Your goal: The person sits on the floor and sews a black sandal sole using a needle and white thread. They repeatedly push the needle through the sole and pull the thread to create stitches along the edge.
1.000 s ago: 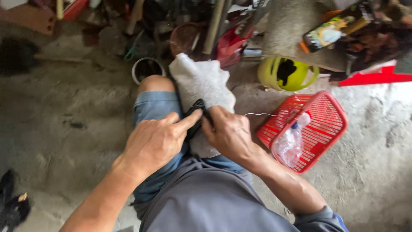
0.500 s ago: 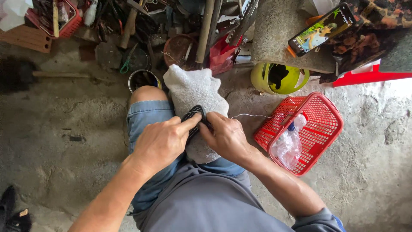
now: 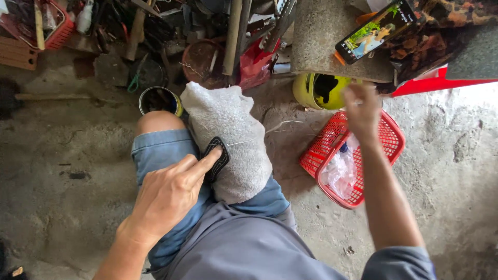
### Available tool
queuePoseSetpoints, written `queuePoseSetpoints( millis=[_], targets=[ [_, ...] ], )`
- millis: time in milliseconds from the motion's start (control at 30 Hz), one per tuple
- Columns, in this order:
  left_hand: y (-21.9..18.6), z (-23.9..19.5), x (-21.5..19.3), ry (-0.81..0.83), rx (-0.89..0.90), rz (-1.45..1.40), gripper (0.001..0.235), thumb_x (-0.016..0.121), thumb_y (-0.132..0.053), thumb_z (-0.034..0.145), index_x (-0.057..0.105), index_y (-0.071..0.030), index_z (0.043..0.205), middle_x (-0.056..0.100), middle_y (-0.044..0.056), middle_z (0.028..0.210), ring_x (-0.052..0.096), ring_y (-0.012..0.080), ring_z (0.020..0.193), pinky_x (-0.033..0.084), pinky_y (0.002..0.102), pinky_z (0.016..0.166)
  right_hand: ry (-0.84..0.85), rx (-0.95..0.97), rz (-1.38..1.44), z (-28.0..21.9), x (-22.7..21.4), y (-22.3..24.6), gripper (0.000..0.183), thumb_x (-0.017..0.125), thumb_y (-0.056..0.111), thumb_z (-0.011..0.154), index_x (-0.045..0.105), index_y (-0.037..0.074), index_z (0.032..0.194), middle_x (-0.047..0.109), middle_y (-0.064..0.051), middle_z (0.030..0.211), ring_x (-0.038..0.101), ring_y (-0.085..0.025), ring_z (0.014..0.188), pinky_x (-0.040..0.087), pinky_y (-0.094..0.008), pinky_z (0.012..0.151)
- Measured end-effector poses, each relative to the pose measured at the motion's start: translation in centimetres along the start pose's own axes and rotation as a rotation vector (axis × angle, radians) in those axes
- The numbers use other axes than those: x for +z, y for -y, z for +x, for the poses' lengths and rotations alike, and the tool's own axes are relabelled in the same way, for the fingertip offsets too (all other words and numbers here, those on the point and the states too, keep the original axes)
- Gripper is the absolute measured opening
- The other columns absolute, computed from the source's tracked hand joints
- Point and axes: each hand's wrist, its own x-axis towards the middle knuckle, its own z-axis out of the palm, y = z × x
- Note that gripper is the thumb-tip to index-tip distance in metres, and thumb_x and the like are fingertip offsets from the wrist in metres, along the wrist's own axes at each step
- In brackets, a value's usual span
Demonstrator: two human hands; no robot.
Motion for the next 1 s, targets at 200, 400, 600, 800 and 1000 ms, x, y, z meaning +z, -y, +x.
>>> queuePoseSetpoints(
  millis=[200, 400, 600, 800, 1000],
  targets=[
    [-0.3, 0.2, 0.4, -0.022, -0.003, -0.010, 0.054, 0.059, -0.010, 0.096, 0.056, -0.024, 0.148, 0.058, -0.001, 0.079, 0.065, 0.0309, 0.056, 0.046, 0.051, 0.040, -0.181, -0.153, 0.208, 6.1, -2.6, -2.6, 0.022, 0.059, 0.013, 0.107, 0.056, 0.001, 0.125, 0.062, -0.018, 0.119, 0.060, -0.029, 0.112, 0.052, -0.040, 0.099],
    [-0.7, 0.5, 0.4, -0.006, -0.041, -0.004, 0.055, 0.059, -0.012, 0.096, 0.056, -0.027, 0.148, 0.054, -0.002, 0.076, 0.063, 0.0293, 0.055, 0.046, 0.049, 0.039, -0.187, 0.043, 0.379, 9.5, -1.3, -5.5, 0.021, 0.062, 0.039, 0.103, 0.062, 0.019, 0.108, 0.060, 0.006, 0.100, 0.055, -0.009, 0.096, 0.050, -0.031, 0.087],
    [-1.0, 1.0, 0.4, 0.016, -0.045, -0.001, 0.054, 0.058, -0.015, 0.096, 0.055, -0.027, 0.148, 0.055, -0.002, 0.078, 0.064, 0.0325, 0.059, 0.047, 0.051, 0.042, -0.237, 0.071, 0.481, 11.0, 0.0, -7.1, 0.015, 0.070, 0.030, 0.099, 0.069, 0.017, 0.105, 0.059, 0.008, 0.087, 0.046, -0.005, 0.078, 0.039, -0.024, 0.073],
    [-1.0, 1.0, 0.4, 0.026, -0.053, 0.017, 0.053, 0.058, -0.017, 0.097, 0.054, -0.028, 0.149, 0.055, -0.003, 0.078, 0.064, 0.0306, 0.057, 0.046, 0.049, 0.039, -0.311, 0.053, 0.517, 12.2, 1.1, -8.4, 0.022, 0.077, 0.034, 0.091, 0.070, 0.013, 0.096, 0.064, 0.005, 0.087, 0.051, -0.007, 0.082, 0.043, -0.026, 0.077],
    [-1.0, 1.1, 0.5, 0.026, -0.056, -0.003, 0.054, 0.057, -0.017, 0.096, 0.055, -0.028, 0.149, 0.056, -0.001, 0.080, 0.065, 0.0333, 0.063, 0.048, 0.052, 0.044, -0.345, 0.091, 0.516, 12.6, 1.5, -8.8, 0.019, 0.076, 0.034, 0.092, 0.070, 0.016, 0.094, 0.055, 0.009, 0.082, 0.041, -0.005, 0.077, 0.035, -0.026, 0.071]
  ],
)
